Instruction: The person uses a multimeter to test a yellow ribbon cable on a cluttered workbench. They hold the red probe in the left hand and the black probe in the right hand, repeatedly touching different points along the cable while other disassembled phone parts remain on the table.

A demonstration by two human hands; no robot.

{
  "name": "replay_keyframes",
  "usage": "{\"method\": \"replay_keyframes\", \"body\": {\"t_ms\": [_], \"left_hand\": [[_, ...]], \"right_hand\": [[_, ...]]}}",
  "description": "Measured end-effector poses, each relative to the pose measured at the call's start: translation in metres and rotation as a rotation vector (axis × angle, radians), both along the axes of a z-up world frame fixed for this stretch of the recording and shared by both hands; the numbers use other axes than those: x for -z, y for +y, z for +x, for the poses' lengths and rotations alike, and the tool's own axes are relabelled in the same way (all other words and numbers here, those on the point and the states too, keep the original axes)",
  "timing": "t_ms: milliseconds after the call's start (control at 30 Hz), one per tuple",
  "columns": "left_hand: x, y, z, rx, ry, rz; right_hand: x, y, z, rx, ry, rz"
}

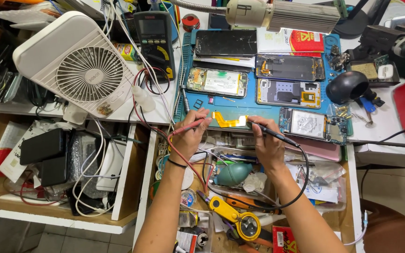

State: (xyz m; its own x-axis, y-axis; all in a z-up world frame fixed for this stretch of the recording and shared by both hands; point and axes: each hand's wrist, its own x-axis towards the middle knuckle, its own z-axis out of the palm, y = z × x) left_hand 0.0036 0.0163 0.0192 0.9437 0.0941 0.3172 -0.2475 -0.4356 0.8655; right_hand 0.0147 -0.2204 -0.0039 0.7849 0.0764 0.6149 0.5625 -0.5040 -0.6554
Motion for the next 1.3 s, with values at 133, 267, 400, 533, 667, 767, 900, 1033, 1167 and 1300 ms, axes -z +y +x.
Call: {"method": "replay_keyframes", "body": {"t_ms": [133, 267, 400, 533, 667, 767, 900, 1033, 1167, 1300], "left_hand": [[0.001, 0.007, 0.006, 0.036, 0.022, 0.070], [-0.009, 0.007, 0.007, 0.079, 0.038, 0.089], [-0.010, 0.007, 0.007, 0.096, 0.042, 0.118], [-0.012, 0.007, 0.005, 0.105, 0.038, 0.156], [-0.013, 0.007, 0.006, 0.109, 0.079, 0.151], [-0.010, 0.007, 0.006, 0.100, 0.083, 0.161], [-0.008, 0.005, 0.007, 0.090, 0.088, 0.156], [-0.004, 0.004, 0.007, 0.071, 0.095, 0.106], [-0.005, 0.003, 0.007, 0.057, 0.098, 0.095], [-0.010, 0.002, 0.007, 0.064, 0.088, 0.126]], "right_hand": [[0.003, -0.001, 0.001, 0.005, 0.045, -0.005], [-0.001, 0.002, 0.002, 0.003, 0.072, -0.005], [-0.004, 0.003, 0.000, 0.003, 0.098, 0.001], [-0.008, 0.003, -0.002, -0.011, 0.105, 0.000], [-0.005, 0.002, -0.001, -0.015, 0.115, 0.016], [-0.003, 0.003, 0.000, -0.019, 0.115, 0.029], [0.002, 0.000, 0.002, -0.016, 0.110, 0.030], [0.001, 0.000, 0.001, -0.016, 0.105, 0.009], [0.000, 0.000, 0.001, -0.016, 0.112, 0.003], [0.002, 0.000, 0.001, -0.011, 0.116, -0.012]]}}
